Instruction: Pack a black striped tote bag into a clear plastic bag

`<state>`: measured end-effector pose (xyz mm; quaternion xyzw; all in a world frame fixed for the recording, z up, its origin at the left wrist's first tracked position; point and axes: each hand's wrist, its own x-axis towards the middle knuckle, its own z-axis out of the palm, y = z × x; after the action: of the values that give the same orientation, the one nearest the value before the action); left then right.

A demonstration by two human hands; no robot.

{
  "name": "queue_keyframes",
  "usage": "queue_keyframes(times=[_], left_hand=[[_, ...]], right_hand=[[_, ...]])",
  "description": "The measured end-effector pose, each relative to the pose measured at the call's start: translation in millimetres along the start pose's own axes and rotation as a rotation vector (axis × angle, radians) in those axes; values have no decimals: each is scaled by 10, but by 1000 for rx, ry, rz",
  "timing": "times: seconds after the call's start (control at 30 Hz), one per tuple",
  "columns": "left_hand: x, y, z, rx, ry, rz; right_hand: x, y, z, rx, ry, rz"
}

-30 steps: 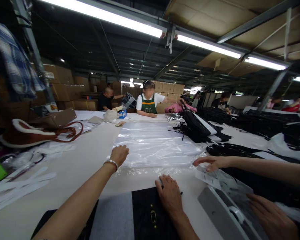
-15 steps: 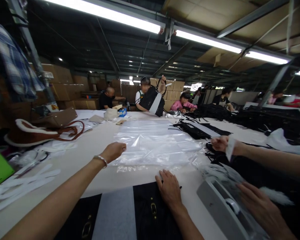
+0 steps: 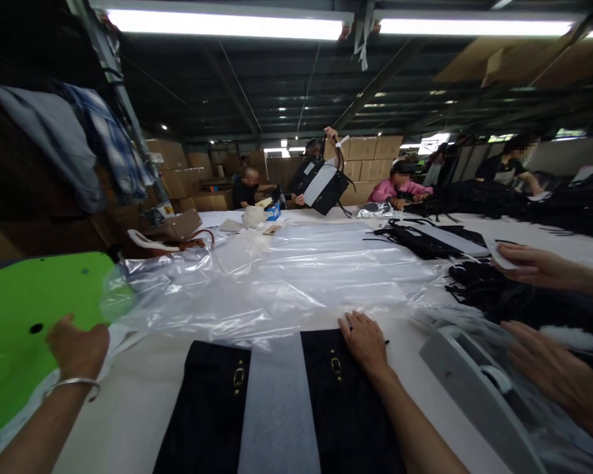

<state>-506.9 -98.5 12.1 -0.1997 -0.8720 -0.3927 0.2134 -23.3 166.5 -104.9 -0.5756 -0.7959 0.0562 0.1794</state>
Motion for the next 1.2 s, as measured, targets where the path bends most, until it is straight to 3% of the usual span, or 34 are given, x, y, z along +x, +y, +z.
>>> queue_keyframes(times=[0.1,0.3,0.43,0.53,0.67,0.8,0.87,0.97,1.07,1.13,1.2], left_hand=[[-248,282,-37,-18,-105,163],[-1333,1258,387,-83,-684,656],[-1885,1546,580,8,-871,722],[-1893,1553,586,57,-845,660],[-1587,1406,431,49,-690,495],[-1354,1157,122,-18,-555,377],[-1356,1021,-117,-74,-521,383],[-1509,784,-583,-141,-495,429],[-1727,388,-1070,-221,-579,459],[-1834,-15,-1350,-232,-665,418],[-1900,-511,-1594,-177,-626,334]], right_hand=[[16,32,24,-14,-2,-14],[-18,47,40,-24,59,-24],[-76,3,23,-13,172,-28],[-63,-17,-52,56,114,4],[-47,-18,-316,89,77,12],[-219,26,-515,24,154,-213],[-376,92,-472,-32,119,-317],[-567,211,-290,-71,-67,-363],[-604,248,-190,-62,-147,-330],[-590,204,-238,-49,-132,-299],[-606,115,-347,-36,-91,-286]])
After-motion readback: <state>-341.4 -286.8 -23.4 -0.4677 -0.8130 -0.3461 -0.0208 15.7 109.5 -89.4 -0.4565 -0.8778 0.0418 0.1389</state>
